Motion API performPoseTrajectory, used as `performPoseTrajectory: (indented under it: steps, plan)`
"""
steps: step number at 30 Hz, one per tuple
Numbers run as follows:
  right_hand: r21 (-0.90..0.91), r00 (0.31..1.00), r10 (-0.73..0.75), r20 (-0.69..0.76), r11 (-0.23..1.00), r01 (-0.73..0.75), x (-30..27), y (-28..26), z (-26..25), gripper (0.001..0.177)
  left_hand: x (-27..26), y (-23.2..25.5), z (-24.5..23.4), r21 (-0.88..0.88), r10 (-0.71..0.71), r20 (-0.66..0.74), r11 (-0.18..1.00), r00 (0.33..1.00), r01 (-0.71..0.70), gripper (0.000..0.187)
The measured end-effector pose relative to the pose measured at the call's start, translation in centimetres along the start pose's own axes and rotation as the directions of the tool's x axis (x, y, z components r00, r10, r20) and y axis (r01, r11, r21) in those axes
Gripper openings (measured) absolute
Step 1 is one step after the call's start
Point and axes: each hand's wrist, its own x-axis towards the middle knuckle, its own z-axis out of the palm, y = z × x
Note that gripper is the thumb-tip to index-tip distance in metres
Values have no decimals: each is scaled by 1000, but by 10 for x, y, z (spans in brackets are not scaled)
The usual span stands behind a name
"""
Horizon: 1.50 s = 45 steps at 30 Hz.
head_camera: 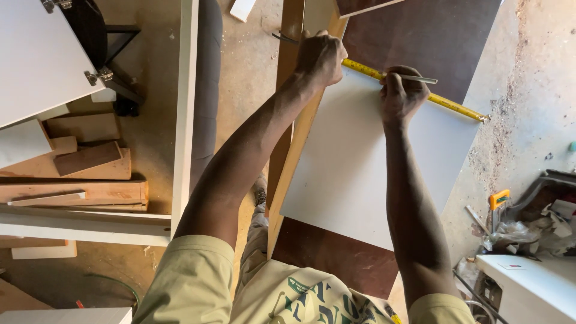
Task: The person measures a white rectangular board with a tape measure and marks it with a pencil. They flip the board over and repeat the measuring and marking process on the other side. The person then places a dark brown board on top of the white board and marks the brown board with the pencil.
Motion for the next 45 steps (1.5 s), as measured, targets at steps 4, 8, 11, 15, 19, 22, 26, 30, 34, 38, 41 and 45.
performPoseTrajectory:
  steps: [4,8,11,15,19,22,26,30,34,38,41,45]
  plan:
    - [-32,996,-3,92,999,6,-4,17,13,11,1,2,-3,9,-24,1,1000,1000,24,33]
    - [-129,982,15,189,992,10,-14,-2,30,8,1,3,-2,-1,-19,0,1000,1000,19,28]
    - [-93,962,-62,266,992,90,-14,2,32,13,1,3,-1,-14,-54,20,998,998,54,22]
    - [-77,974,-20,225,996,38,-15,4,31,9,1,5,-4,-25,-54,27,998,998,55,16]
    - [-62,972,3,236,998,12,-16,-2,32,10,0,6,-7,-6,-72,73,997,995,73,14]
    - [-65,972,52,229,997,-38,-17,-4,33,11,1,6,-5,1,-56,36,998,998,56,11]
    - [-140,971,19,239,990,16,-18,-9,34,13,0,4,-4,3,-20,-13,1000,1000,20,15]
    - [-125,971,33,235,992,-3,-18,-10,35,13,0,4,-3,19,-21,-5,1000,1000,21,13]
    - [-92,969,11,248,996,12,-18,-8,34,13,-1,4,-5,12,-19,12,1000,1000,19,13]
    - [-119,977,54,204,992,-30,-17,-4,34,14,0,3,-2,9,-20,-16,1000,1000,20,14]
    - [-186,976,42,215,983,-1,-15,-5,33,17,1,4,-3,27,-20,-7,999,1000,20,20]
    - [-208,976,17,218,978,29,-17,-4,32,16,0,5,-2,23,-32,15,999,999,31,10]
